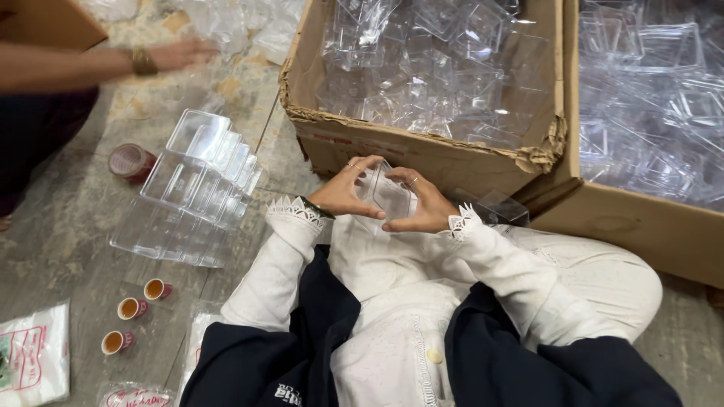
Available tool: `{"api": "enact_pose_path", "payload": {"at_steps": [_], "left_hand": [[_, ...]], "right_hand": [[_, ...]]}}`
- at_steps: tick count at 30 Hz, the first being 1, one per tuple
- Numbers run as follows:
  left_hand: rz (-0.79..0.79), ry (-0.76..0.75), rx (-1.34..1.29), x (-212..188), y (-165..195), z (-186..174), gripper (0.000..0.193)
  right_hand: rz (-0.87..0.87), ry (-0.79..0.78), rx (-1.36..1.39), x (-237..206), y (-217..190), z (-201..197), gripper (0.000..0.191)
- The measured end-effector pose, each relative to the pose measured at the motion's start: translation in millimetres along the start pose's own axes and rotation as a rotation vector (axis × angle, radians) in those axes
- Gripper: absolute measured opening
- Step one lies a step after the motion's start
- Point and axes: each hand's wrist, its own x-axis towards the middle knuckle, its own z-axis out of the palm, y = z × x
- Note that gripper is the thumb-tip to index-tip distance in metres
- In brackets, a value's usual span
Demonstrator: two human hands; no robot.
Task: The person sits on the floor in front of cardboard boxes filled with clear plastic container parts. They take base and lid pieces from the boxes, fit the pieces together by hand, and stack the assembled containers on the floor beside them.
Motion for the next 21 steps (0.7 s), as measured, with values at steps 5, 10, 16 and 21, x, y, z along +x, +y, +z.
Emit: {"api": "enact_pose_path", "payload": {"at_steps": [5,10,16,21], "left_hand": [[0.218,0.323,0.342,-16.2,7.6,30.1,0.120],[0.103,0.564,0.527,-38.9,25.9,78.1,0.130],[0.072,0.641,0.506,-26.3,32.7,75.9,0.123],[0.057,0.633,0.535,-21.1,34.3,73.9,0.125]], "right_hand": [[0.066,0.095,0.199,9.1,11.4,7.4,0.088],[0.089,0.134,0.288,11.1,25.5,10.8,0.084],[0.204,0.147,0.299,21.2,25.0,11.6,0.073],[0.279,0.210,0.381,31.3,20.8,14.1,0.070]]}}
